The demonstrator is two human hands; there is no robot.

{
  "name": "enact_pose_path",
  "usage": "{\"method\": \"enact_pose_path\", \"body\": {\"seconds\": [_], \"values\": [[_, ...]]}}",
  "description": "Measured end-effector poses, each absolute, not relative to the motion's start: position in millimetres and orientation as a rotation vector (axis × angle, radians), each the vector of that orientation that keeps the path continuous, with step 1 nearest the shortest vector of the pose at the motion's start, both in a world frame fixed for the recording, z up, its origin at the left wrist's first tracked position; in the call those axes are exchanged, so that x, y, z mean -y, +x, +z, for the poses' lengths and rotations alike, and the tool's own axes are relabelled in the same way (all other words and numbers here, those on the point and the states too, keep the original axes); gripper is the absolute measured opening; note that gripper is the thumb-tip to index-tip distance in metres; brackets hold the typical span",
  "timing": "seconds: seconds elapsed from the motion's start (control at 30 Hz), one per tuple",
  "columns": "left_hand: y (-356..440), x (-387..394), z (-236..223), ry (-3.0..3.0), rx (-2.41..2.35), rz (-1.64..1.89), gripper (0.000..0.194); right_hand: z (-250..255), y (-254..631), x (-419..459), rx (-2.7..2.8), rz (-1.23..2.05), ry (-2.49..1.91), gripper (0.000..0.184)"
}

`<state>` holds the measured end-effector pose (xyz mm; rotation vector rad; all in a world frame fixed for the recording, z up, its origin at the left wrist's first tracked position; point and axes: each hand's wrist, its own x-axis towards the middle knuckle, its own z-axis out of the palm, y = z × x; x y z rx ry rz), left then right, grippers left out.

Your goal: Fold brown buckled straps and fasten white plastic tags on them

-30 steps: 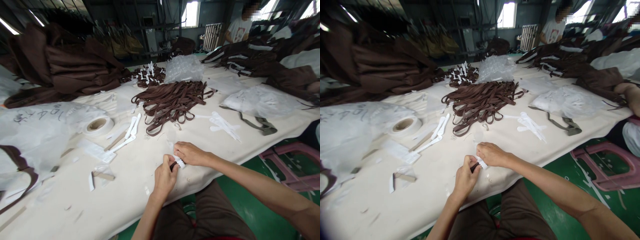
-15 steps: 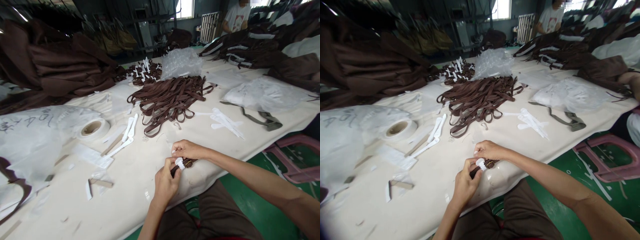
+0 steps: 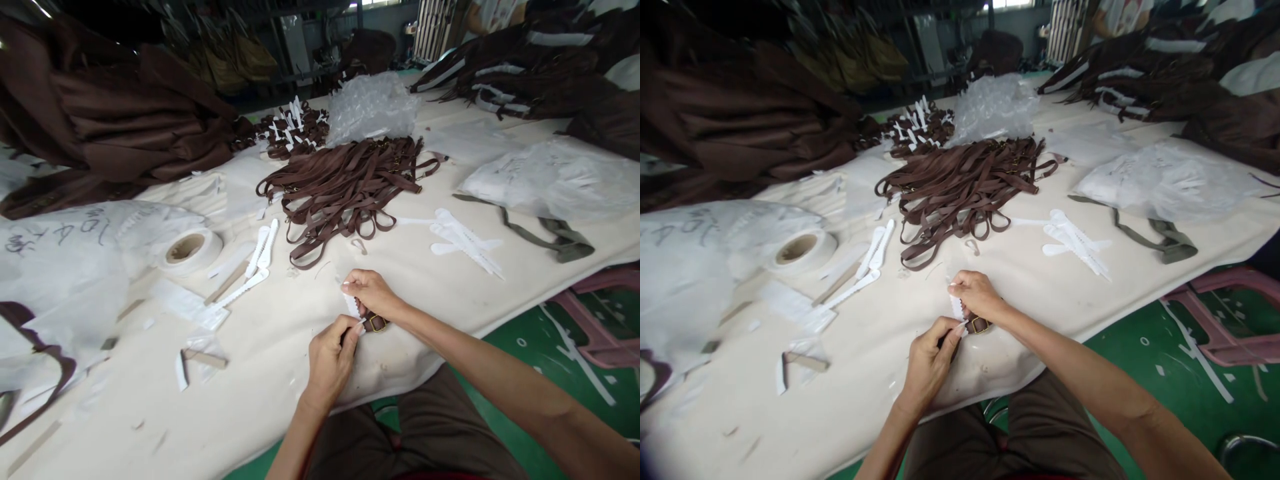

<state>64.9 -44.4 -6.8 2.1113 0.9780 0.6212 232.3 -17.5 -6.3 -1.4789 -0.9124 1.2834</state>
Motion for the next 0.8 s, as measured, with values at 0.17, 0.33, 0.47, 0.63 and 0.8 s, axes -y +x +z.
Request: {"method": "enact_pose_path", "body": {"seconds": [0.17,0.33,0.47,0.63,0.8], "values": [[65,44,-10,2.276,-0.946,0.739,0.030,-9,231,12,0.847,1.295,-1.464,0.008],[69,44,-11,2.514,-0.877,0.746,0.035,-11,227,9,0.801,1.209,-1.492,0.012],[63,48,-10,2.493,-0.804,0.772,0.031,-4,227,14,0.819,1.196,-1.508,0.018],[48,46,-23,1.891,-0.983,1.189,0.034,3,240,38,1.032,1.306,-1.408,0.030],[46,41,-26,1.524,-1.109,1.278,0.043,77,253,7,1.203,1.170,-1.419,0.033]]}}
